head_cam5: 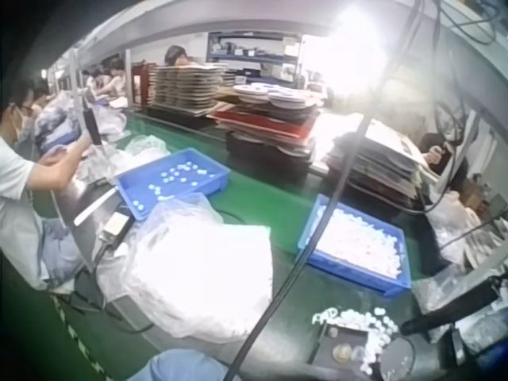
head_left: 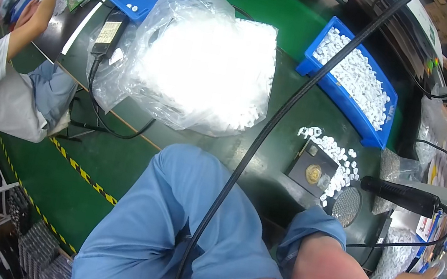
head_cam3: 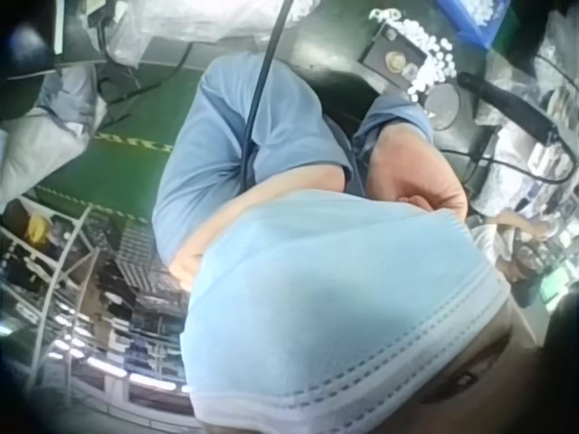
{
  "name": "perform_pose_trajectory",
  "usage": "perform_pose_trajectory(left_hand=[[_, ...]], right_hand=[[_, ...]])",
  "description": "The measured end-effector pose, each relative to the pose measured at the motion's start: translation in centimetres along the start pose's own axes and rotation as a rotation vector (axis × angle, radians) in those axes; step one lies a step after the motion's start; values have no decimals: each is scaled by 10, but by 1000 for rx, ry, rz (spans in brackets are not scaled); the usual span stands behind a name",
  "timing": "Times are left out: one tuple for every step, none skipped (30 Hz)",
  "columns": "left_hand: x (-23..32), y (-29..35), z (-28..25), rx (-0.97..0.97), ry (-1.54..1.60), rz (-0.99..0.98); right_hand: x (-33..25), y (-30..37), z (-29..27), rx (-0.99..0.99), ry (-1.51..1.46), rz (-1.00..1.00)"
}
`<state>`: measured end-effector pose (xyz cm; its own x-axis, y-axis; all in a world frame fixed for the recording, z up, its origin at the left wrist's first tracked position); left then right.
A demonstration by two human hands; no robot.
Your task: Assembling small white plastic components onto a circular base and using an electric screwdriver to secure them.
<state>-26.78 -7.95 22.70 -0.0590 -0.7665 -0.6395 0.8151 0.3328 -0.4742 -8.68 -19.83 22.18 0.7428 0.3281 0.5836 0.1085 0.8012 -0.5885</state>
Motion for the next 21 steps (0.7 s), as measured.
perform_pose_trajectory(left_hand=[[0, -2, -1, -9, -4, 10], [0, -4, -2, -17, -7, 19], [0, -5, -2, -24, -10, 28], [-1, -7, -2, -29, -14, 37], [-1, -9, -2, -33, -18, 45], [-1, -11, -2, -35, -22, 50], [-3, -12, -1, -36, -22, 55], [-4, -12, 0, -32, -21, 56], [-5, -12, 0, -24, -19, 49], [-6, -12, -1, -24, -11, 46], [-6, -11, -3, -16, -1, 35], [-11, -8, -3, 17, 10, 2], [-15, -4, -4, 58, 21, -42], [-18, 0, -5, 106, 27, -101], [-21, 7, -3, 158, 33, -166], [-24, 14, 2, 214, 42, -233], [-28, 21, 8, 280, 49, -319], [-29, 27, 12, 333, 61, -409], [-29, 32, 15, 371, 68, -480], [-29, 36, 18, 404, 79, -550], [-29, 42, 21, 440, 88, -620]], right_hand=[[-1, 1, 0, 4, -3, 4], [-1, 1, 0, 7, -6, 9], [-2, 2, 0, 9, -13, 11], [-1, 1, 1, 8, -22, 12], [-1, 1, 1, 7, -25, 14], [-1, 0, 2, -4, -23, 16], [0, -1, 2, -13, -19, 15], [-1, -3, 2, -22, -15, 11], [-1, -6, 1, -28, -14, 17], [-4, -7, -1, -24, -10, 22], [-9, -7, -4, -37, 7, 14], [-10, -9, 0, -52, -11, -21], [-12, -12, 4, -80, -25, -56], [-14, -15, 10, -79, 10, -77], [-17, -21, 14, -83, 47, -100], [-30, -32, 12, -145, 132, -76], [-34, -40, 15, -218, 172, -124], [-42, -47, 16, -284, 218, -166], [-49, -56, 9, -395, 278, -150], [-47, -62, 2, -434, 317, -159], [-40, -68, -9, -476, 355, -169]])
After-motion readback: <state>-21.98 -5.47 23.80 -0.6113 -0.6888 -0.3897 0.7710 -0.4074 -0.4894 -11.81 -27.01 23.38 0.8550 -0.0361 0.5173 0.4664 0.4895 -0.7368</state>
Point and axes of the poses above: each hand's wrist, its own y-axis away from the middle knuckle, its own z-axis out of the palm, x = y × z, the point moved 5 cm from there along -y, towards the middle knuckle, and after that the axes turned 2 degrees about x, right-handed, at the moved point
